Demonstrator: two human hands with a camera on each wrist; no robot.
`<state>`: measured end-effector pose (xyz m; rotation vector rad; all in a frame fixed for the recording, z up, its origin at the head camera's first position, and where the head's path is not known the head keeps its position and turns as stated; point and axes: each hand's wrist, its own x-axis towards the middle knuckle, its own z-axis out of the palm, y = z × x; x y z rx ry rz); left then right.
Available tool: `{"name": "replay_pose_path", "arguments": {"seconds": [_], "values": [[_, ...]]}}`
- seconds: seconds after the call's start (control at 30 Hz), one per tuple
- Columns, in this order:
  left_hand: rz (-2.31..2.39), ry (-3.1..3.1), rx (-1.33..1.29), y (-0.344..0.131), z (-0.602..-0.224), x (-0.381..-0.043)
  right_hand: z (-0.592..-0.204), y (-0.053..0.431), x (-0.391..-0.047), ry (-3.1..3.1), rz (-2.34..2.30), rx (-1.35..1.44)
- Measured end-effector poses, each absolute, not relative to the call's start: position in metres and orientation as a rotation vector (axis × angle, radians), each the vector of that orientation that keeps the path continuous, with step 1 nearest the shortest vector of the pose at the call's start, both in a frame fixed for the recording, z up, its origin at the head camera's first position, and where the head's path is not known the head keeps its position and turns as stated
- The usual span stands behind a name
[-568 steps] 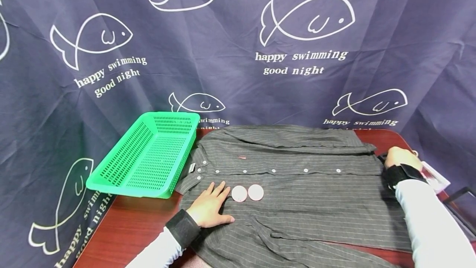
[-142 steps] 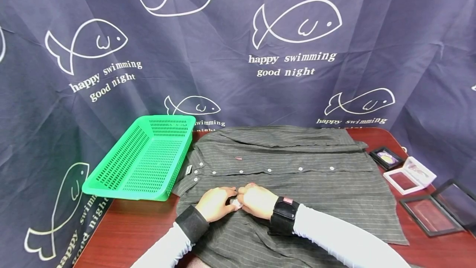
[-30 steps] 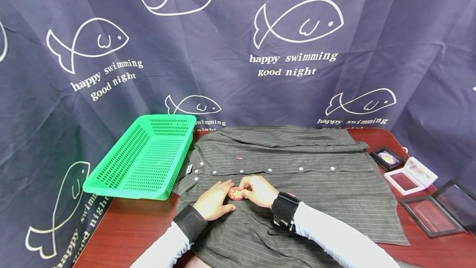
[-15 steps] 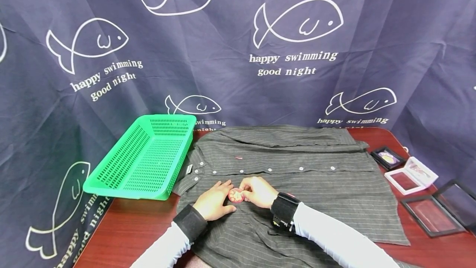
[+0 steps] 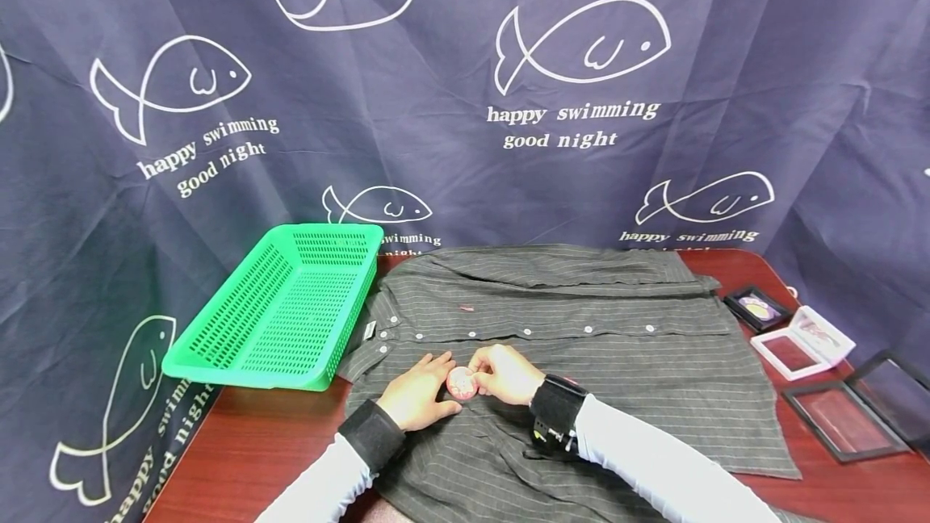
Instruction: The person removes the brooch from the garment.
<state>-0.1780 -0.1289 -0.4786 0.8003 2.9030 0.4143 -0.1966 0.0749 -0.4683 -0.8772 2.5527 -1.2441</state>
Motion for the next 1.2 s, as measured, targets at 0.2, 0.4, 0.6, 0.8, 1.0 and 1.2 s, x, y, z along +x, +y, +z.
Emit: {"name": "replay_pose_path", "arguments": {"seconds": [0.2,0.4,0.6,0.8,1.0,1.2], "values": [[0.416,2.903,0.8,-0.129,-0.475,-0.176,-0.469,0.076,-0.197,2.507,-1.277,-0.867],[0.412,2.902,0.781,-0.129,-0.47,-0.173,-0.468,0.079,-0.196,2.48,-1.263,-0.864],[0.407,2.898,0.765,-0.128,-0.471,-0.174,-0.461,0.088,-0.196,2.431,-1.309,-0.891],[0.4,2.882,0.754,-0.129,-0.473,-0.176,-0.452,0.103,-0.2,2.514,-1.359,-0.909],[0.382,2.872,0.743,-0.13,-0.478,-0.178,-0.44,0.118,-0.204,2.534,-1.48,-0.866],[0.393,2.878,0.735,-0.131,-0.478,-0.178,-0.431,0.132,-0.209,2.596,-1.562,-0.827]]}}
